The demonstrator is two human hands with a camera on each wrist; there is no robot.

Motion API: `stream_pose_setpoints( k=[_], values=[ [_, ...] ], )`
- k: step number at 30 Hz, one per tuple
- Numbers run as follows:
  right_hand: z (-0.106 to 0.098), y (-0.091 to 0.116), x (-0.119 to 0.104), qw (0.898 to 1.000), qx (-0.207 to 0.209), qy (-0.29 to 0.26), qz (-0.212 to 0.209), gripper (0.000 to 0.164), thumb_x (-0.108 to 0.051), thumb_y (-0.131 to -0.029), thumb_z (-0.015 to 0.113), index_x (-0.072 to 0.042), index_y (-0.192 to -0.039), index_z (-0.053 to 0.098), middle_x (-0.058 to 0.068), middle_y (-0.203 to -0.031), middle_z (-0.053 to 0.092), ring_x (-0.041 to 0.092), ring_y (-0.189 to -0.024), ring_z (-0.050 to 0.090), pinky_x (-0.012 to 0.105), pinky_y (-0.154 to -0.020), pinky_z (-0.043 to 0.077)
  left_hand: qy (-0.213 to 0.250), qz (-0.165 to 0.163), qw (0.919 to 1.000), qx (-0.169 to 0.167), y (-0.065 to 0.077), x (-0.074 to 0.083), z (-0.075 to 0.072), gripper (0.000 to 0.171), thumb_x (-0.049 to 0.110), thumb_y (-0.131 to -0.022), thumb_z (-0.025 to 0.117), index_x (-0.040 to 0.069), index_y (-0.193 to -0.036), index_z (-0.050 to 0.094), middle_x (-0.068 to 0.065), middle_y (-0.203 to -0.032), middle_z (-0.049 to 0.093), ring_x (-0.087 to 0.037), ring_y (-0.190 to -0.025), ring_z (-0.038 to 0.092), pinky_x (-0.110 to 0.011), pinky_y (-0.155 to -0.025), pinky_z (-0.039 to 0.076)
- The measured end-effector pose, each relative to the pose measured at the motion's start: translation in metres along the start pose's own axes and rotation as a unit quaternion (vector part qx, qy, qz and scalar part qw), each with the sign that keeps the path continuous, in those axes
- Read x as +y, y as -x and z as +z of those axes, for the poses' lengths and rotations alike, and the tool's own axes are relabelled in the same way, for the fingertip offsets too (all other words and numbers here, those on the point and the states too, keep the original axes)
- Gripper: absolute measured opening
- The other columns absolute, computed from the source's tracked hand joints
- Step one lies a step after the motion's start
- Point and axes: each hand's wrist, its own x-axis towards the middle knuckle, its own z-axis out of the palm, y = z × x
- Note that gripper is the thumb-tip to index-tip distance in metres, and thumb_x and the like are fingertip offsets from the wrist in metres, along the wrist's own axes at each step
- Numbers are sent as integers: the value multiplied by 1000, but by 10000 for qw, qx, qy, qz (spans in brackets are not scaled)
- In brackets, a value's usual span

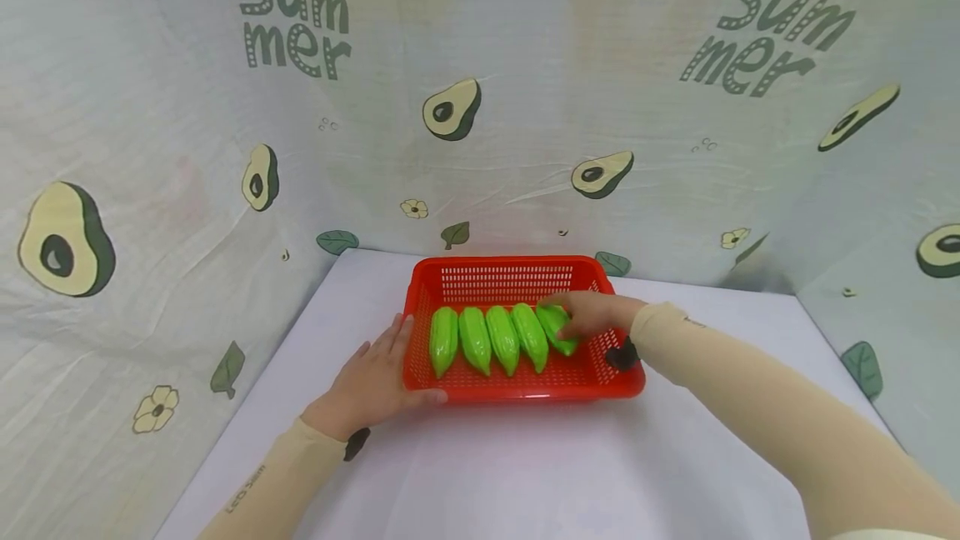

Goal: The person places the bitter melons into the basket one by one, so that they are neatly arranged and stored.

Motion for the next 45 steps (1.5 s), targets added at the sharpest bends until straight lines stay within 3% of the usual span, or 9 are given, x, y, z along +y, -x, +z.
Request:
stream_pose_setpoints(
  k=[10,18,34,45],
  values=[
    [9,0,-3,9999,-44,-27,163,70,-12,-87,77,-24,-149,48,5,-128,57,28,-116,50,50,-96,50,-53,39,10000,26,0,0,0,130,88,-71,55,3,-159,13,-18,-163,17,-38,-147,23,-64,-111,26],
    [11,-3,-2,9997,50,-55,231,73,-11,-84,80,-24,-149,48,5,-126,57,29,-117,50,50,-93,52,-43,76,9999,75,0,0,0,128,86,-73,56,2,-159,14,-19,-163,18,-38,-147,23,-64,-110,28],
    [12,-2,0,9999,-24,33,134,73,-15,-88,76,-17,-152,41,7,-118,59,26,-104,54,40,-90,53,-87,84,9999,105,0,0,1,124,81,-75,61,1,-159,14,-20,-163,19,-38,-146,23,-64,-111,26],
    [9,3,-3,9998,34,191,104,78,-23,-88,78,-12,-154,37,7,-123,59,28,-113,54,50,-98,48,-150,49,9999,44,1,2,-3,128,87,-72,55,3,-159,14,-19,-163,19,-38,-146,23,-64,-111,25]
  ],
)
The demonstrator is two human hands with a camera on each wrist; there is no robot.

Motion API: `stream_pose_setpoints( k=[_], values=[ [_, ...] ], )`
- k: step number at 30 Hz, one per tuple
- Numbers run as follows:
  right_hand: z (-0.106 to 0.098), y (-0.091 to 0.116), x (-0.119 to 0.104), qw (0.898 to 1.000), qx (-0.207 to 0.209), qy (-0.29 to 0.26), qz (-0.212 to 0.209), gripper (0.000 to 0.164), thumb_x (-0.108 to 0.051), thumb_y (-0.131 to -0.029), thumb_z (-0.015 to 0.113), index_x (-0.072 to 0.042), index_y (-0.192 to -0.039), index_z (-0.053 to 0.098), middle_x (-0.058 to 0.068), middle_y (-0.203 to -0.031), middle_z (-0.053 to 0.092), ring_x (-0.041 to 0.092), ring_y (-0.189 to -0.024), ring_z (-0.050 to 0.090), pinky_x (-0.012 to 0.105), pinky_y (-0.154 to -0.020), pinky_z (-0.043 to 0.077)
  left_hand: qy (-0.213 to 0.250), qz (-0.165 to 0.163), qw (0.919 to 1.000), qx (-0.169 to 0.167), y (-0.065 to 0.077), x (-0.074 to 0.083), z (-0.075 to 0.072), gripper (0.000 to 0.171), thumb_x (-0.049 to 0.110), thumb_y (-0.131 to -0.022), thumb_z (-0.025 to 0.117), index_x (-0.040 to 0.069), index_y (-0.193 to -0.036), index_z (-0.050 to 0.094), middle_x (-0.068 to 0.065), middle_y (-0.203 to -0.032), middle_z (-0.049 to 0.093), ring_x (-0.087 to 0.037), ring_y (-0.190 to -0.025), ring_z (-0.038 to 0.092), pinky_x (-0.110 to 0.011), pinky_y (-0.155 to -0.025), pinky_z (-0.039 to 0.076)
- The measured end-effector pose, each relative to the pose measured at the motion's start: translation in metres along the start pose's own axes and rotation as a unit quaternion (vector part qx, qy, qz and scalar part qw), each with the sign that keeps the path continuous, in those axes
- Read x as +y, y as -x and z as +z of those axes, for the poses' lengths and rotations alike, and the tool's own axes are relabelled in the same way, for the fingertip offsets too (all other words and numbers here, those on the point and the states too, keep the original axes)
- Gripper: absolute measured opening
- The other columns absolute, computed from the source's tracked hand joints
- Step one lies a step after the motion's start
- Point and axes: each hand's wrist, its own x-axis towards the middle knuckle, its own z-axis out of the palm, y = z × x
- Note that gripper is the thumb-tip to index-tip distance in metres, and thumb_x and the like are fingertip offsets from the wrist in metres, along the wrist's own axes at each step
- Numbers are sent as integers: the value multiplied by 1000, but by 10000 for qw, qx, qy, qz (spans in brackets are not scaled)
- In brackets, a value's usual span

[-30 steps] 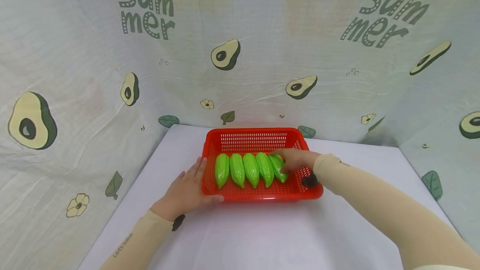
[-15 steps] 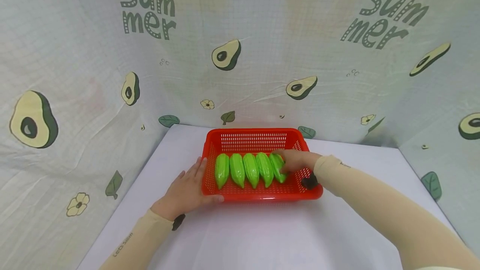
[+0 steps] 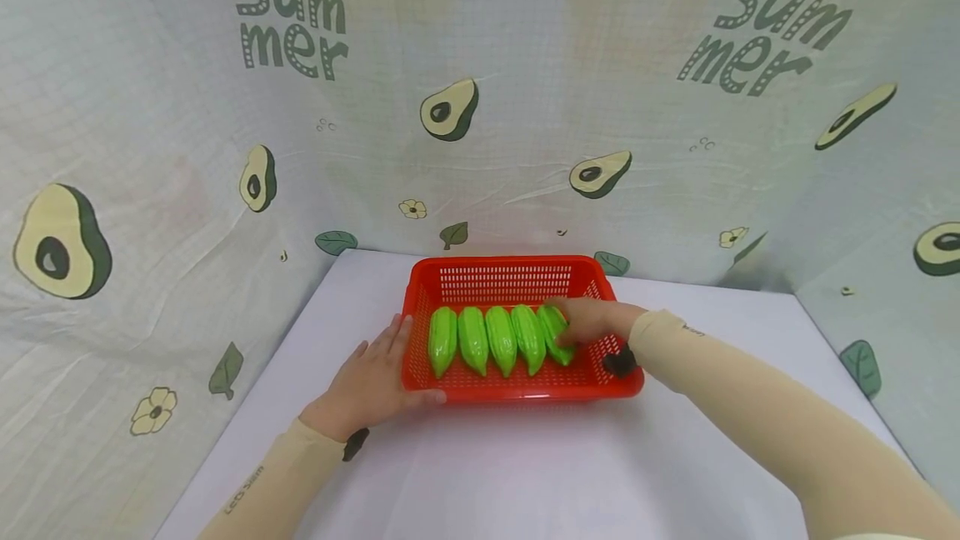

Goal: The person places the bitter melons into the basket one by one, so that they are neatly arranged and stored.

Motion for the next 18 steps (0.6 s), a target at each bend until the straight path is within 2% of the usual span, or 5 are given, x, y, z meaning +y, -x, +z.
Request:
stream_pose_setpoints(
  k=[5,9,14,18],
  values=[
    [-4,8,-5,9996,159,209,48,84,-28,-87,78,-14,-156,33,11,-136,56,33,-124,52,58,-98,46,46,-22,10000,-39,0,-2,-3,125,82,-74,60,3,-159,14,-19,-163,19,-39,-146,23,-64,-111,25],
    [-13,21,-6,9991,300,246,-174,84,-29,-89,76,-15,-157,30,16,-142,53,36,-125,52,59,-97,47,115,-12,9999,-54,-1,-6,-4,123,81,-75,60,3,-159,15,-19,-163,19,-39,-146,25,-62,-110,29],
    [-27,49,-2,9963,557,138,-640,82,-32,-91,74,-16,-157,28,20,-143,50,38,-123,54,52,-91,53,242,-46,9996,-118,-3,-12,-7,118,82,-78,57,6,-159,18,-20,-161,22,-43,-140,34,-59,-104,40],
    [-34,80,10,9922,894,205,-841,81,-38,-92,72,-15,-157,29,21,-144,49,40,-123,54,49,-85,56,233,-82,9996,-130,-2,-20,-12,113,78,-80,58,6,-159,21,-21,-160,26,-44,-138,37,-59,-98,45]
  ],
)
